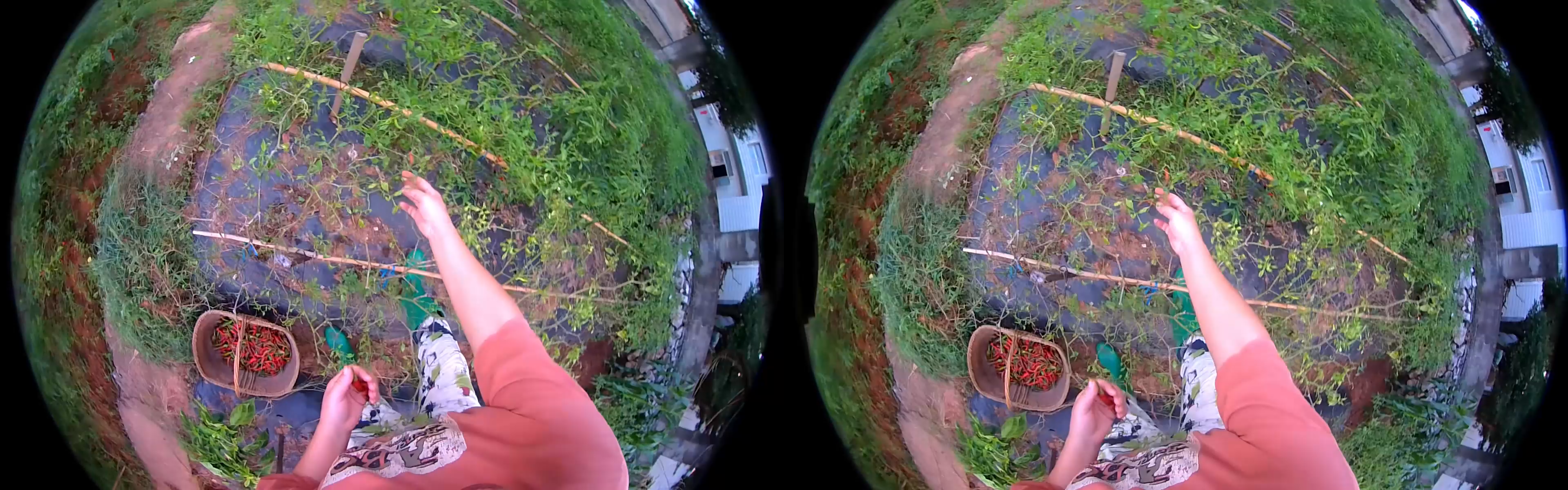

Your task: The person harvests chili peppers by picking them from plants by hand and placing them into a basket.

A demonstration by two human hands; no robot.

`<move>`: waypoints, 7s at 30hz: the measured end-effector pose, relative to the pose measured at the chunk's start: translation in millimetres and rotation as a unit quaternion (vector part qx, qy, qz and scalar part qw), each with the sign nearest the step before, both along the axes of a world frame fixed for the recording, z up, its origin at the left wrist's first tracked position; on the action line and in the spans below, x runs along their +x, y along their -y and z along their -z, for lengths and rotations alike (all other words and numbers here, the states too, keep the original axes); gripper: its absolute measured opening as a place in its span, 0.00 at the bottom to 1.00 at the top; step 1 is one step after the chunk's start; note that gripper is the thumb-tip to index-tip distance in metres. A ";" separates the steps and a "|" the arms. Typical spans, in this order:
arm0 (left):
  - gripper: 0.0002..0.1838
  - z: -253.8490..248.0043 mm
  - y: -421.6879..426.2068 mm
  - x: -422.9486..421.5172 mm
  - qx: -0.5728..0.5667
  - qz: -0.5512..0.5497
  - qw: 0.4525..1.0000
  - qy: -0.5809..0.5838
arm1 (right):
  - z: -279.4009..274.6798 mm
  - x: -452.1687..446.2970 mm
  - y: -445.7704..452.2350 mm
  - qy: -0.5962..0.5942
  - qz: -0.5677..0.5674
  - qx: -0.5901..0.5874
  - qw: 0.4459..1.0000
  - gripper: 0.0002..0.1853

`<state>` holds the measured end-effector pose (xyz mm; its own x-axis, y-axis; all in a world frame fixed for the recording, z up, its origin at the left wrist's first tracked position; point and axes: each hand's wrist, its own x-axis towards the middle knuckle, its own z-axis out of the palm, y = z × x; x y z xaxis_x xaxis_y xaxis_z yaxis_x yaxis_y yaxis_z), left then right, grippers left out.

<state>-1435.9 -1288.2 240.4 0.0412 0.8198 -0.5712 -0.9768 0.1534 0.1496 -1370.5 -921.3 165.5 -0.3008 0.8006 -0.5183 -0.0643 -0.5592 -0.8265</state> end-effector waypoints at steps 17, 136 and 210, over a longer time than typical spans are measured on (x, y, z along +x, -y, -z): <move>0.19 -45.4 -31.2 10.2 0.056 0.071 0.994 -0.057 | -52.7 29.0 -25.8 -0.079 -0.041 0.139 0.986 0.10; 0.25 -62.8 -195.6 -21.5 0.109 -0.047 0.992 -0.042 | -219.4 22.0 -9.0 0.061 -0.200 0.613 0.762 0.04; 0.23 25.9 -226.1 29.5 -0.035 0.091 0.902 -0.421 | 288.5 91.2 -151.2 0.167 -0.212 -0.108 0.957 0.11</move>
<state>-1406.5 -1062.1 214.5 -0.3008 0.8045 -0.5122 -0.4784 0.3373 0.8108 -1279.4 -770.2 -123.0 -0.3645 0.5064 -0.7815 0.4532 -0.6367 -0.6239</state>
